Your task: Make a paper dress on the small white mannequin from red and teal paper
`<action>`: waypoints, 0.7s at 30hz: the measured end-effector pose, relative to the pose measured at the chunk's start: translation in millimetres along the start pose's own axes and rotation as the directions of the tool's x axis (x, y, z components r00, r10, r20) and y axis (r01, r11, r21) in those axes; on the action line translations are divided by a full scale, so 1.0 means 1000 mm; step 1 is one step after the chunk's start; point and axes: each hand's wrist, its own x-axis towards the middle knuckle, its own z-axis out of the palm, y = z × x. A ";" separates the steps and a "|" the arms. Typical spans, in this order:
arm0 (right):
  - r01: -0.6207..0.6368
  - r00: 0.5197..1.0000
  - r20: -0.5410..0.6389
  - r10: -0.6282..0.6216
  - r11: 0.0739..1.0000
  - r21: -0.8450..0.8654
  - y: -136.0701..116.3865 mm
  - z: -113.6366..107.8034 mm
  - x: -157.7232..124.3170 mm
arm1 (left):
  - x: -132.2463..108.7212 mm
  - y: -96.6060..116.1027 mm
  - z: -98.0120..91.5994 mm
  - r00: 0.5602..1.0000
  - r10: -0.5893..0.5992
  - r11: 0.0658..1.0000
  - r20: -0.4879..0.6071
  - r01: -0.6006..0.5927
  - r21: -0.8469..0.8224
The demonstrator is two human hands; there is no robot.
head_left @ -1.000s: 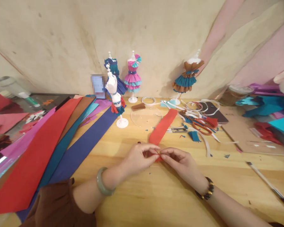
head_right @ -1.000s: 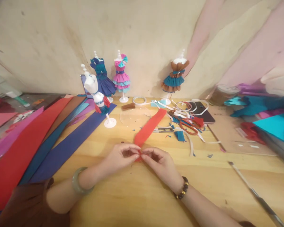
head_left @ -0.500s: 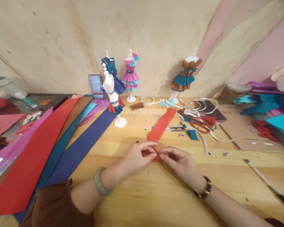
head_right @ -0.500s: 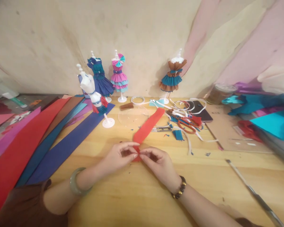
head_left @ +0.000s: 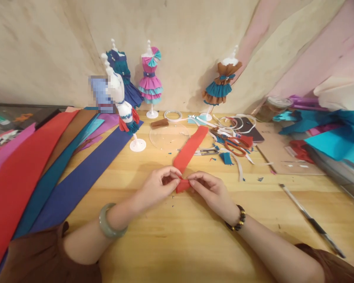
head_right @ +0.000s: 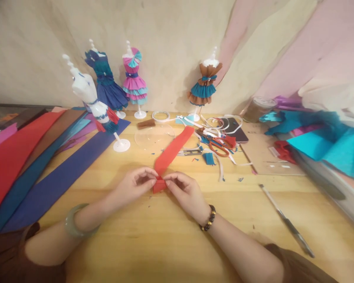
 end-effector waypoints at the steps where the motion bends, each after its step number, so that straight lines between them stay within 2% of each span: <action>1: 0.010 1.000 0.004 -0.009 1.000 -0.004 0.000 0.000 0.000 | 0.000 -0.001 0.000 1.000 0.016 1.000 0.000 -0.016 0.013; 7: 0.038 0.999 -0.001 -0.038 0.996 -0.087 0.004 0.000 0.000 | -0.001 0.002 -0.002 1.000 0.012 0.994 0.009 -0.013 0.106; 14: 0.024 1.000 -0.007 -0.025 0.993 -0.113 0.008 0.003 -0.001 | 0.000 0.007 0.003 0.999 -0.033 0.998 -0.009 0.033 0.053; 21: 0.081 0.995 -0.037 -0.088 0.985 -0.152 0.007 0.003 0.000 | 0.002 0.002 0.003 0.998 -0.041 0.998 -0.043 0.042 0.039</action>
